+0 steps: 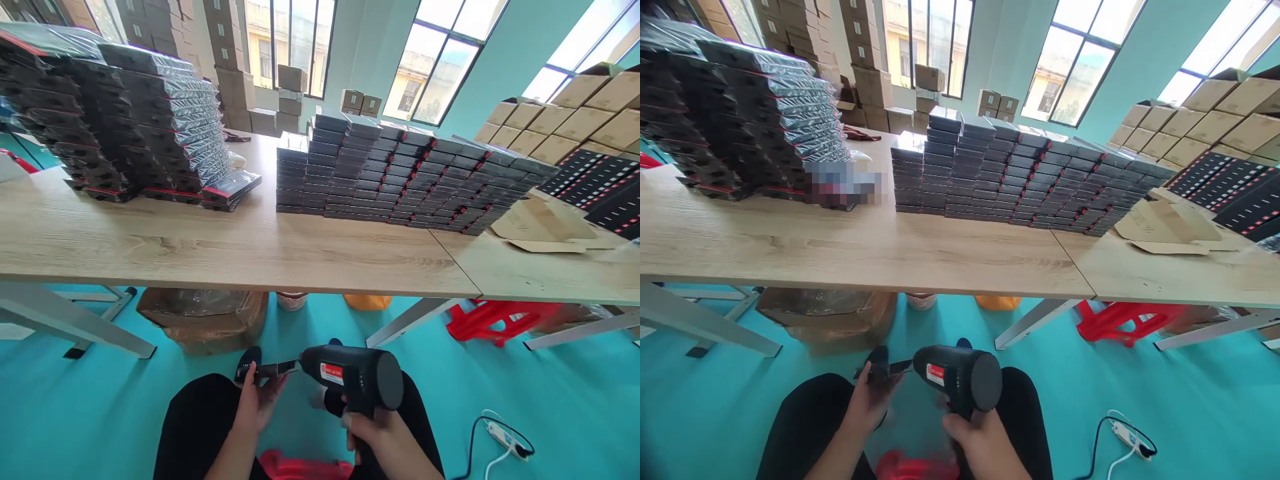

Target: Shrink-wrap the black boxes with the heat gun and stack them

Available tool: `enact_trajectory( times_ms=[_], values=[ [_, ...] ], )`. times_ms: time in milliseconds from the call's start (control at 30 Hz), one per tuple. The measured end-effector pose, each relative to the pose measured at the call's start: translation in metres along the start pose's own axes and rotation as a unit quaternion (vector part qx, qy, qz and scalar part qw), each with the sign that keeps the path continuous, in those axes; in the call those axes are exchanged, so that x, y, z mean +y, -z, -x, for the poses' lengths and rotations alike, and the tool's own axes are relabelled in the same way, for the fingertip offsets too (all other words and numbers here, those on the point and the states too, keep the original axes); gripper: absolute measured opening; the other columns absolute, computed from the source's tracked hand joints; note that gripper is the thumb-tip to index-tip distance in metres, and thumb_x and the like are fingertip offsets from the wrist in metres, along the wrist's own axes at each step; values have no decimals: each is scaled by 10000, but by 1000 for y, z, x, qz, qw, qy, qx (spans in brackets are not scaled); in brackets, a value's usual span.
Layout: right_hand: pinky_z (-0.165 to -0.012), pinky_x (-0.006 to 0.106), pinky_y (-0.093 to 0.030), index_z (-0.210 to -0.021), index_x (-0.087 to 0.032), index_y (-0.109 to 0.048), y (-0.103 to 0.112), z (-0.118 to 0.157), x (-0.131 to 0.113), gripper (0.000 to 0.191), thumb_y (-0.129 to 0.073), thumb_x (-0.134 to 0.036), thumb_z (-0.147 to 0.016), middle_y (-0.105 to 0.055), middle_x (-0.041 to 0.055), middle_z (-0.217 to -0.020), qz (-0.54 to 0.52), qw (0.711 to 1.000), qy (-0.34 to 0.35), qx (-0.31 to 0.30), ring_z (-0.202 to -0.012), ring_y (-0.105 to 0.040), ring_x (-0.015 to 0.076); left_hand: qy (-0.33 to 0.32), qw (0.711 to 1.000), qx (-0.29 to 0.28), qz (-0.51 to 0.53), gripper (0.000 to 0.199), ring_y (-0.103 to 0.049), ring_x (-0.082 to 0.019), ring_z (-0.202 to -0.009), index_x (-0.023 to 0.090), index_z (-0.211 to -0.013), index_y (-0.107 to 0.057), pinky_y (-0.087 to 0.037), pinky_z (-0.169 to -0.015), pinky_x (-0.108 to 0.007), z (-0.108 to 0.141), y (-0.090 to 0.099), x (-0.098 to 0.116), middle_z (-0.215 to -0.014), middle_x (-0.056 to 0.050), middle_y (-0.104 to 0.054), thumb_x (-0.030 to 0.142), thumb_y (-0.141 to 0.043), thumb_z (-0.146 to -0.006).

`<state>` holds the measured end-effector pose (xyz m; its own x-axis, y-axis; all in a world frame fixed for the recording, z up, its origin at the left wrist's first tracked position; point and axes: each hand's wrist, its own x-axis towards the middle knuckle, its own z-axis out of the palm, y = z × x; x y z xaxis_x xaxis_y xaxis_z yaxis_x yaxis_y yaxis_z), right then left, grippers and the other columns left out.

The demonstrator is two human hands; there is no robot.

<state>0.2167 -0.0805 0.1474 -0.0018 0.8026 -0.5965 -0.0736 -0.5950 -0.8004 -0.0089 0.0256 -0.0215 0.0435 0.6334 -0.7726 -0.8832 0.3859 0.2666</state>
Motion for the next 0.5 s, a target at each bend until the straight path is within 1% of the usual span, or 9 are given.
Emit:
enact_trajectory(
  times_ms=[67,133,167,267,333,367,433,467,500],
  values=[
    [-605,357,-475,-1103,-126,-671,4,-1,-2,483,-739,-411,-719,-615,18,-650,-19,999,-23,-19,-624,-584,215,-1,1000,-2,4,148,-756,-292,-823,163,-867,-614,-632,-757,-490,-1,1,0,-836,-116,-740,286,-564,-933],
    [-590,345,-475,-1112,-111,-665,5,-2,-1,497,-740,-400,-715,-621,20,-644,-31,998,-39,-42,-603,-581,202,8,1000,0,0,157,-751,-274,-773,162,-876,-622,-637,-712,-460,-4,1,0,-805,-106,-732,297,-561,-929],
    [-593,344,-478,-1110,-110,-665,5,-2,0,497,-742,-402,-715,-627,23,-651,-37,998,-35,-46,-604,-582,199,15,1000,0,-1,161,-749,-269,-759,162,-893,-629,-636,-692,-451,-5,1,-1,-798,-102,-730,304,-559,-927],
    [-591,334,-478,-1059,-112,-669,2,-1,-1,456,-741,-407,-720,-617,19,-660,-47,999,-2,-16,-627,-584,199,23,1000,-6,2,163,-753,-296,-813,166,-946,-642,-634,-713,-480,-6,2,-1,-845,-116,-744,306,-564,-916],
    [-591,329,-471,-1046,-120,-665,-1,1,-3,413,-727,-381,-731,-612,13,-661,-37,999,-10,-1,-639,-585,199,10,1000,-12,6,140,-755,-302,-842,167,-939,-637,-631,-751,-490,-6,3,-1,-856,-118,-747,288,-574,-908],
    [-601,329,-468,-1033,-124,-669,-3,2,-5,388,-722,-361,-730,-615,12,-661,-26,999,-27,-10,-643,-586,197,7,1000,-15,6,121,-755,-286,-812,168,-923,-634,-633,-748,-473,-5,3,-1,-831,-105,-742,275,-579,-903],
    [-634,332,-461,-981,-134,-684,-8,4,-6,337,-724,-338,-716,-624,11,-657,-7,997,-63,-49,-639,-581,187,13,1000,-16,4,88,-741,-239,-709,173,-881,-626,-636,-708,-418,-5,4,0,-757,-67,-721,249,-583,-891],
    [-649,333,-459,-940,-140,-690,-10,4,-5,312,-731,-342,-706,-623,10,-656,-2,996,-65,-63,-641,-577,183,17,1000,-15,5,83,-730,-220,-672,177,-865,-621,-636,-685,-395,-5,3,0,-737,-52,-713,242,-575,-889],
    [-658,335,-459,-899,-146,-690,-12,3,-5,294,-738,-354,-698,-618,8,-655,-1,997,-51,-62,-646,-571,182,17,1000,-11,8,92,-728,-216,-667,180,-856,-616,-635,-668,-385,-4,2,1,-741,-51,-713,243,-560,-894]
  ],
)
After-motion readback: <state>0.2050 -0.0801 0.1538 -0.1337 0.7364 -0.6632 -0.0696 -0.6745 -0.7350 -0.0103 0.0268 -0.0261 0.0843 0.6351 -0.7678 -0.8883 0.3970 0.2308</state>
